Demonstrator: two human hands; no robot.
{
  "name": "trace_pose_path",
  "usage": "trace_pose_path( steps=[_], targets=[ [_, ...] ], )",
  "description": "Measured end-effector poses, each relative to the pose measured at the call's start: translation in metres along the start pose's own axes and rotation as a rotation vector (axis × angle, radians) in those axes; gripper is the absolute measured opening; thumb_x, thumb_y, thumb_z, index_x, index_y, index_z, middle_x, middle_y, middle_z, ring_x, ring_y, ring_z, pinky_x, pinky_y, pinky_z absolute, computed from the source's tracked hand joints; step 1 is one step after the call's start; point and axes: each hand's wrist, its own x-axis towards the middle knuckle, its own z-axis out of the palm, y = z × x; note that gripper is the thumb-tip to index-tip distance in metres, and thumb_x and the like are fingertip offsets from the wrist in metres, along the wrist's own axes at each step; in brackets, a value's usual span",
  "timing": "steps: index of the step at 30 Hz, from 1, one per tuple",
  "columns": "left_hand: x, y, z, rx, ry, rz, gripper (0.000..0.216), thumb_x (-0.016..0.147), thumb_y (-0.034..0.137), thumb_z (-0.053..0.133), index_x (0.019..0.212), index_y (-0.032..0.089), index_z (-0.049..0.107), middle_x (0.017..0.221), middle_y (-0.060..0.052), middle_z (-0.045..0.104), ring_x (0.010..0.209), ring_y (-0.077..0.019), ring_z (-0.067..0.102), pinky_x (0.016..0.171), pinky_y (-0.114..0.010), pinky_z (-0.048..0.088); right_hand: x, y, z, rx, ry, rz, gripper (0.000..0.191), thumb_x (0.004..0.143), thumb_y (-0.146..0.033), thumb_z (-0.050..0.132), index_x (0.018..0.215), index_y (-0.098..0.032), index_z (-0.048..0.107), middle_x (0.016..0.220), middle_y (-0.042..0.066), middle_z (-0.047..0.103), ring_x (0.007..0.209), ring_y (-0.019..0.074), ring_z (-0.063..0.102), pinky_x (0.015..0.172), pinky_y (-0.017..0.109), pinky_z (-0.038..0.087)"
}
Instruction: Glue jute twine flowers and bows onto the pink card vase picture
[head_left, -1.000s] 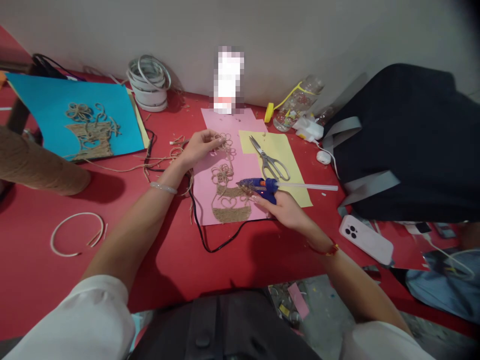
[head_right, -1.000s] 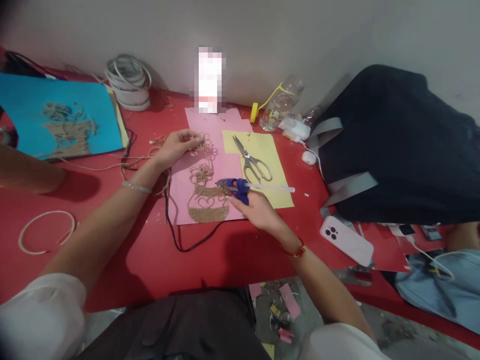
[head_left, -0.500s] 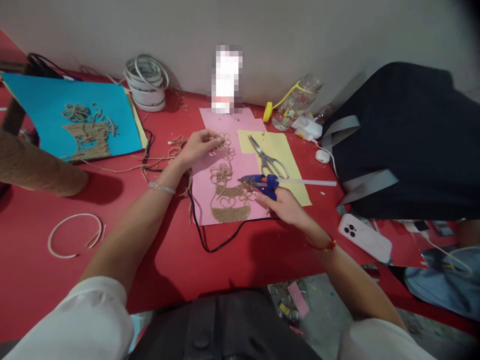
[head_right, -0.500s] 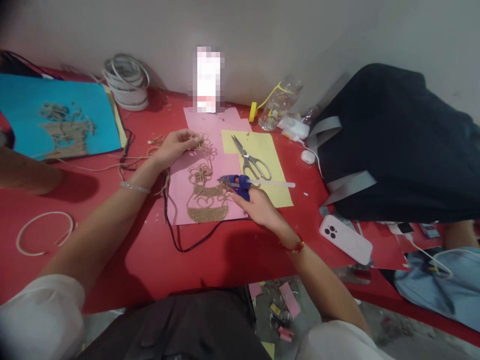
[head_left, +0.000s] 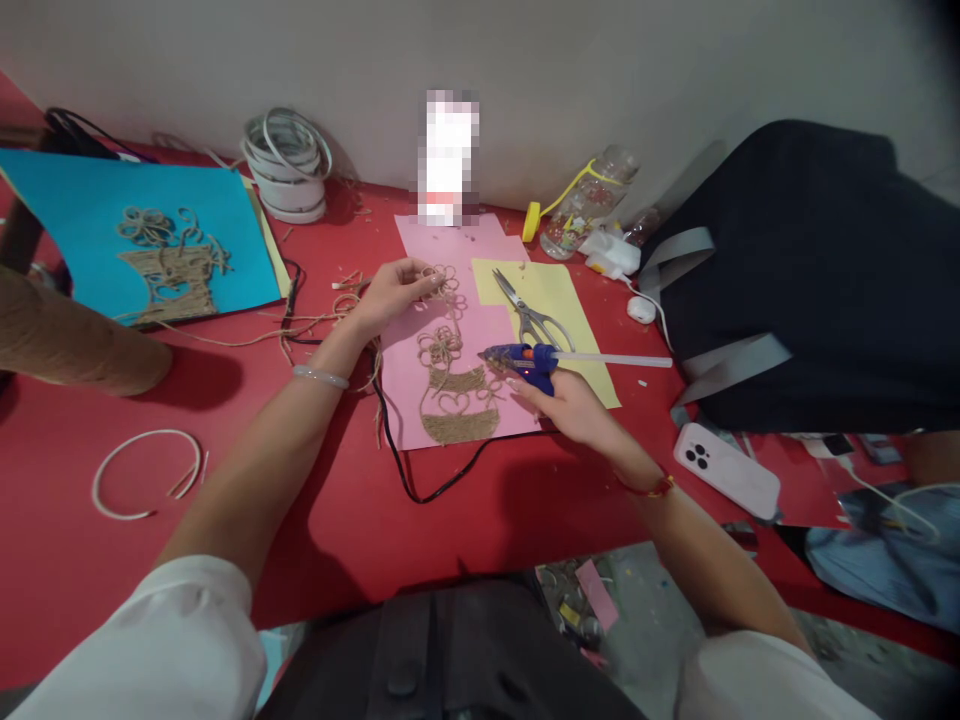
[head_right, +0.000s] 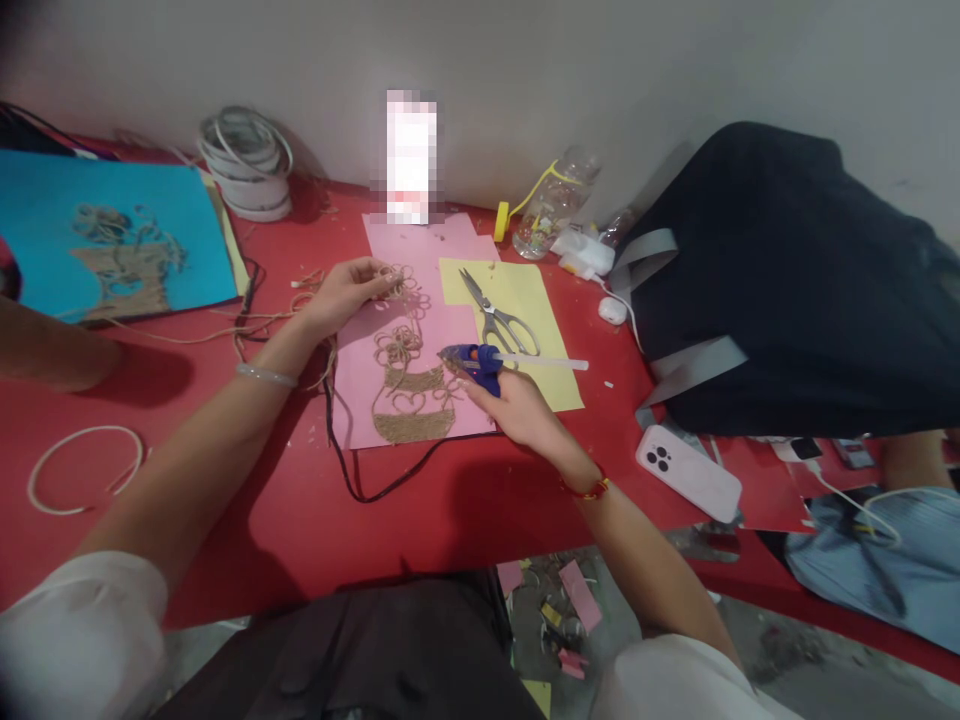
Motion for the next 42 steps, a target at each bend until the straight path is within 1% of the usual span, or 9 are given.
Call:
trace_pose_path(
  steps=[3,7,11,17,23,28,35,38,42],
  targets=[
    [0.000,0.001,0.001,0.002,0.004,-0.004,0.033,0.080,0.044,0.082,0.089,0.015,0.070,0.084,-0.006,0.071,0.066,-0.0100,0.059,0.063,-0.024,0.045,0.001,0.000,-0.001,-0.015,0.013,-0.008,0.050,0.093,-0.048,0.060,0.135,-0.021,0.067,0.094,0.006,0.077,0.077,0.0219,0.068,0.065,0.030,0.055],
    [0.000,0.002,0.001,0.003,0.004,-0.005,0.036,0.078,0.048,0.083,0.089,0.016,0.070,0.084,-0.006,0.071,0.067,-0.0104,0.059,0.063,-0.024,0.046,0.001,-0.003,-0.003,-0.022,0.027,0.012,0.047,0.093,-0.051,0.060,0.127,-0.021,0.071,0.081,0.005,0.074,0.075,0.0233,0.069,0.061,0.029,0.053],
    [0.000,0.002,0.000,0.011,0.000,-0.005,0.041,0.076,0.052,0.083,0.089,0.015,0.070,0.083,-0.006,0.071,0.066,-0.0105,0.058,0.062,-0.024,0.045,0.003,-0.006,-0.005,-0.023,0.023,0.014,0.041,0.092,-0.052,0.062,0.118,-0.022,0.073,0.080,0.006,0.073,0.076,0.0241,0.069,0.060,0.030,0.052],
    [0.000,0.002,-0.001,0.010,-0.009,0.001,0.035,0.079,0.047,0.082,0.088,0.016,0.070,0.080,-0.004,0.069,0.065,-0.0101,0.056,0.063,-0.024,0.045,0.007,-0.004,-0.005,-0.040,0.025,-0.015,0.038,0.092,-0.049,0.063,0.120,-0.024,0.072,0.089,0.007,0.075,0.087,0.0276,0.070,0.068,0.035,0.055],
    [0.000,0.003,0.000,0.012,-0.015,0.005,0.028,0.081,0.041,0.080,0.087,0.015,0.070,0.076,-0.003,0.067,0.063,-0.0099,0.055,0.063,-0.025,0.044,0.013,-0.007,-0.011,-0.166,-0.011,-0.085,0.041,0.096,-0.047,0.059,0.127,-0.022,0.069,0.111,0.010,0.076,0.106,0.0310,0.069,0.086,0.038,0.054],
    [-0.001,0.007,0.003,0.038,-0.009,-0.014,0.031,0.078,0.043,0.082,0.086,0.016,0.069,0.079,-0.003,0.069,0.065,-0.0108,0.057,0.064,-0.024,0.046,0.033,-0.017,-0.021,-0.325,-0.011,-0.062,0.032,0.093,-0.048,0.063,0.097,-0.018,0.073,0.086,0.012,0.074,0.083,0.0283,0.069,0.072,0.033,0.049],
    [-0.005,0.015,0.005,0.050,0.005,0.030,0.041,0.073,0.053,0.082,0.083,0.016,0.066,0.082,-0.004,0.070,0.070,-0.0116,0.059,0.063,-0.022,0.046,0.068,-0.051,-0.030,-0.563,-0.103,0.015,0.038,0.089,-0.044,0.066,0.060,-0.020,0.058,0.055,0.007,0.059,0.052,0.0182,0.055,0.053,0.030,0.035],
    [-0.005,0.016,0.004,0.054,0.015,0.016,0.047,0.069,0.059,0.083,0.082,0.017,0.065,0.080,-0.004,0.070,0.069,-0.0124,0.059,0.061,-0.023,0.046,0.060,-0.064,-0.032,-0.471,-0.083,0.016,0.040,0.087,-0.042,0.068,0.056,-0.021,0.054,0.047,0.003,0.055,0.045,0.0154,0.051,0.050,0.029,0.034],
    [-0.005,0.014,0.002,0.059,0.009,-0.016,0.053,0.063,0.063,0.084,0.082,0.018,0.064,0.077,-0.002,0.069,0.066,-0.0121,0.058,0.059,-0.023,0.044,0.028,-0.057,-0.036,-0.117,0.106,0.028,0.040,0.090,-0.046,0.062,0.061,-0.021,0.055,0.049,0.001,0.058,0.045,0.0146,0.055,0.050,0.026,0.041]
  ],
)
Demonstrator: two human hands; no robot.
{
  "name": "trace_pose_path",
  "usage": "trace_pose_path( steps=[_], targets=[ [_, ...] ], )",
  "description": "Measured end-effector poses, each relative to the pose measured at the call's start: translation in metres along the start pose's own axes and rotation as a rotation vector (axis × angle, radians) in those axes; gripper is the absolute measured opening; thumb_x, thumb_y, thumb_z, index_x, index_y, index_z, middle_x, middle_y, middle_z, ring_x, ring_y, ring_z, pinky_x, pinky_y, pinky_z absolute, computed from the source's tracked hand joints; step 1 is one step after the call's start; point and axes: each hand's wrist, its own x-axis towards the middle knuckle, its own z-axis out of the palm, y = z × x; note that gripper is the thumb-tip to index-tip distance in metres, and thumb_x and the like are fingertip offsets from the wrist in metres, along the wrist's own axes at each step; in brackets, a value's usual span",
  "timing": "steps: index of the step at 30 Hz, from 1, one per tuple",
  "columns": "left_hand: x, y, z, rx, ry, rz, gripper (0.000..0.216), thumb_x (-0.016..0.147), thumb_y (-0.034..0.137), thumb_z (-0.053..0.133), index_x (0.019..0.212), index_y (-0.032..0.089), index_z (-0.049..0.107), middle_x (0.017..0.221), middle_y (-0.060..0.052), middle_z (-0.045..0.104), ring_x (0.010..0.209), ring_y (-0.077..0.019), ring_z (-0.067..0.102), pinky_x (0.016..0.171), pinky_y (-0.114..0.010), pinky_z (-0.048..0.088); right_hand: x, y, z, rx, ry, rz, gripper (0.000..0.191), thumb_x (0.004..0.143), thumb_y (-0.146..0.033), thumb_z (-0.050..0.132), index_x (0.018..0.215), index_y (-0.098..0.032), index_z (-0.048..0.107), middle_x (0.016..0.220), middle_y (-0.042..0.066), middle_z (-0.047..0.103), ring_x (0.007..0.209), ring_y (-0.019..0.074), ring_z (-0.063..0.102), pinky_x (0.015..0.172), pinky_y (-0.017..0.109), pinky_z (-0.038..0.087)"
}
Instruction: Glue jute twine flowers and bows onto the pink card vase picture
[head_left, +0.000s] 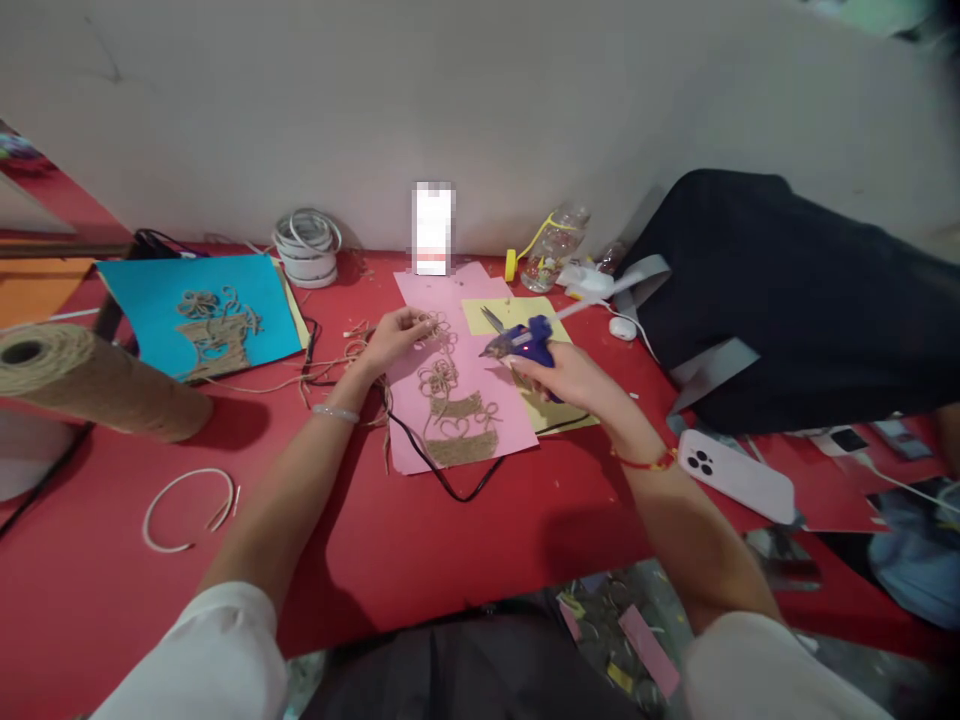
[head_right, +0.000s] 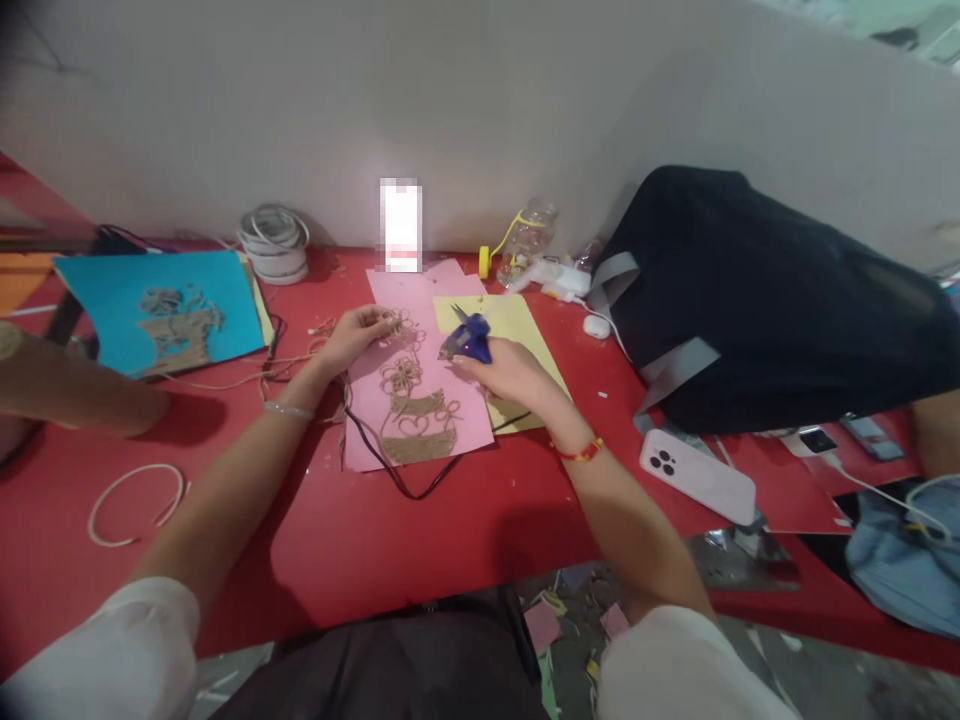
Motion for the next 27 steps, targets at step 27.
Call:
trace_pose_path(
  steps=[27],
  targets=[
    [-0.021,0.073,0.038,-0.001,-0.321,0.094,0.024,0.084,0.036,0.077,0.093,0.015,0.069,0.090,-0.008,0.072,0.079,-0.0141,0.065,0.074,-0.029,0.053,-0.098,0.147,-0.017,-0.222,0.626,0.419,0.059,0.091,-0.075,0.042,0.068,-0.023,0.058,0.067,0.014,0.067,0.069,0.0289,0.065,0.068,0.038,0.045]
  ],
)
